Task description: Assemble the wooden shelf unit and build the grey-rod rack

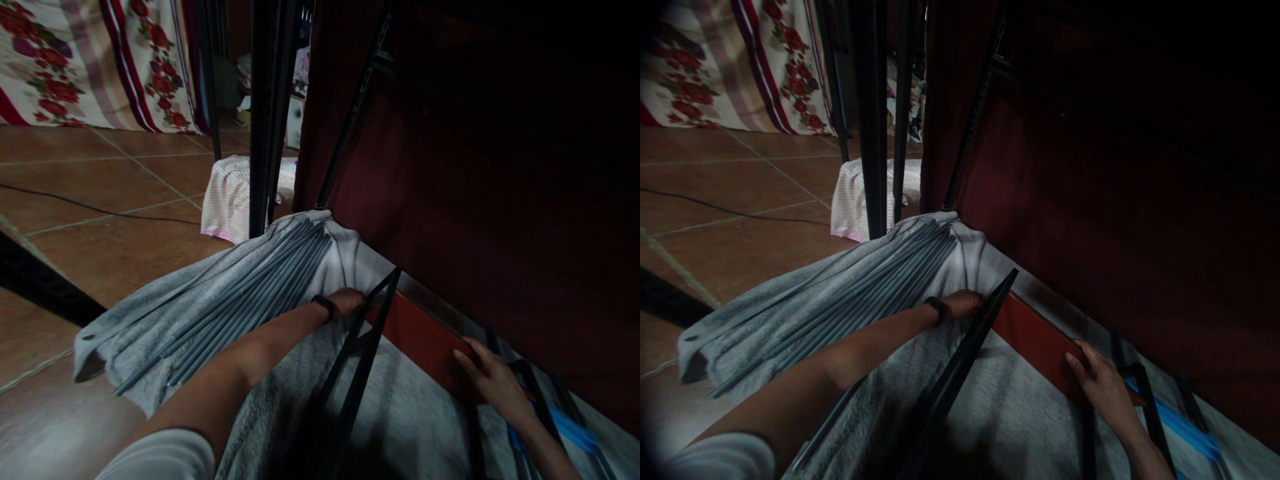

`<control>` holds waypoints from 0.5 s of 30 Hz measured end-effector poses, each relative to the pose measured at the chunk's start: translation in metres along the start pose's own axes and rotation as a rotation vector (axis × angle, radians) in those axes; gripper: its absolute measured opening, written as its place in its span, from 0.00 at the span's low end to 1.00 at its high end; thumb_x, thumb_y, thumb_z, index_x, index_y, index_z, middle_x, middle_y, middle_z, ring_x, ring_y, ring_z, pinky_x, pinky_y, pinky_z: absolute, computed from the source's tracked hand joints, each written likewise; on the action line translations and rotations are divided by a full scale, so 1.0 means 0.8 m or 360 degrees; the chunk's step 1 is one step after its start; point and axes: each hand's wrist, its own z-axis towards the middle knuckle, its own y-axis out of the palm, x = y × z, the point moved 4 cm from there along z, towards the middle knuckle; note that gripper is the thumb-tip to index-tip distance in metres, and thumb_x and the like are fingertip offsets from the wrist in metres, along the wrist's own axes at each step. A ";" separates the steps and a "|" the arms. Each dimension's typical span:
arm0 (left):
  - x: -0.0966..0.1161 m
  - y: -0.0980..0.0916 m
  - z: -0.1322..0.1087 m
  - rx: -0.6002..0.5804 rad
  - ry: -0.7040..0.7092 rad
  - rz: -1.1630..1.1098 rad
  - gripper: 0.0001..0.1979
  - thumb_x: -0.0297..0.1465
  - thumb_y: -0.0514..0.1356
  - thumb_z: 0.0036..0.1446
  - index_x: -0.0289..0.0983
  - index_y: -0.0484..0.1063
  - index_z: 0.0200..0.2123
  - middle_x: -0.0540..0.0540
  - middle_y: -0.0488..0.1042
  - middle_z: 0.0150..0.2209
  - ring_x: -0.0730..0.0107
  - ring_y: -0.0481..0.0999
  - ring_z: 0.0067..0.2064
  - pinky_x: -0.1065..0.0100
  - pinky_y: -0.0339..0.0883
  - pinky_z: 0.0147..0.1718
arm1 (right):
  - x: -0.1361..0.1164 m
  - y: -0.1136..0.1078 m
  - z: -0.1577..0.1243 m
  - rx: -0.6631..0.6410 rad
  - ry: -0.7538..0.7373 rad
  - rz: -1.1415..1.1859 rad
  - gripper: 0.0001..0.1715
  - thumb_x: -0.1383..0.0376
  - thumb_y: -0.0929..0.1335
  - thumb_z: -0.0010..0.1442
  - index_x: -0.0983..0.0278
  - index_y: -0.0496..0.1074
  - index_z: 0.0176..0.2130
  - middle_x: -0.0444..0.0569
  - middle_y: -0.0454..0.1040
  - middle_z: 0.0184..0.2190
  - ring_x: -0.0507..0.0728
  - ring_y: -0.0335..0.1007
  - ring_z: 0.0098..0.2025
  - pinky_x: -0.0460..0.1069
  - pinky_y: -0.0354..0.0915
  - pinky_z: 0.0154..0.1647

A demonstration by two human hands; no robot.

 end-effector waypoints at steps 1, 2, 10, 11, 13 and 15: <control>0.003 0.001 0.000 0.0006 0.0020 0.0051 0.10 0.23 0.56 0.57 0.34 0.77 0.36 0.43 0.79 0.40 0.64 0.77 0.41 0.68 0.68 0.41 | -0.001 0.000 0.000 0.0005 -0.0001 0.0006 0.29 0.44 0.62 0.62 0.60 0.70 0.51 0.54 0.76 0.51 0.65 0.72 0.54 0.60 0.66 0.57; 0.006 0.003 0.000 0.0008 0.0047 0.0106 0.10 0.23 0.55 0.58 0.34 0.77 0.37 0.42 0.79 0.41 0.64 0.77 0.42 0.68 0.67 0.41 | -0.001 -0.001 0.000 0.0014 -0.0001 0.0009 0.29 0.44 0.62 0.62 0.60 0.70 0.51 0.54 0.76 0.51 0.65 0.72 0.54 0.61 0.66 0.57; -0.001 0.000 -0.005 -0.0055 -0.0013 0.0131 0.10 0.26 0.56 0.59 0.35 0.77 0.39 0.44 0.79 0.40 0.66 0.77 0.40 0.71 0.67 0.39 | 0.003 0.002 -0.002 0.0027 -0.0016 0.0007 0.30 0.44 0.62 0.62 0.60 0.69 0.52 0.54 0.76 0.51 0.65 0.71 0.54 0.62 0.66 0.57; -0.001 -0.001 -0.005 -0.0058 -0.0023 0.0144 0.10 0.26 0.56 0.59 0.34 0.77 0.38 0.43 0.79 0.39 0.65 0.77 0.40 0.70 0.67 0.39 | 0.004 0.002 -0.002 0.0029 -0.0024 0.0003 0.30 0.44 0.62 0.62 0.60 0.69 0.52 0.54 0.76 0.51 0.65 0.71 0.54 0.62 0.66 0.57; 0.003 -0.002 -0.004 -0.0046 -0.0024 0.0163 0.10 0.25 0.55 0.59 0.33 0.76 0.39 0.42 0.79 0.41 0.64 0.77 0.42 0.69 0.68 0.39 | 0.004 0.003 -0.001 0.0036 -0.0030 -0.0007 0.30 0.44 0.62 0.62 0.60 0.69 0.52 0.54 0.76 0.51 0.65 0.71 0.54 0.62 0.66 0.56; 0.010 -0.001 -0.004 -0.0033 0.0027 0.0212 0.11 0.24 0.54 0.60 0.33 0.76 0.40 0.41 0.78 0.44 0.63 0.76 0.44 0.68 0.67 0.42 | 0.004 0.003 0.000 0.0052 -0.0026 -0.0023 0.30 0.44 0.62 0.61 0.61 0.70 0.52 0.54 0.77 0.50 0.65 0.72 0.53 0.61 0.67 0.56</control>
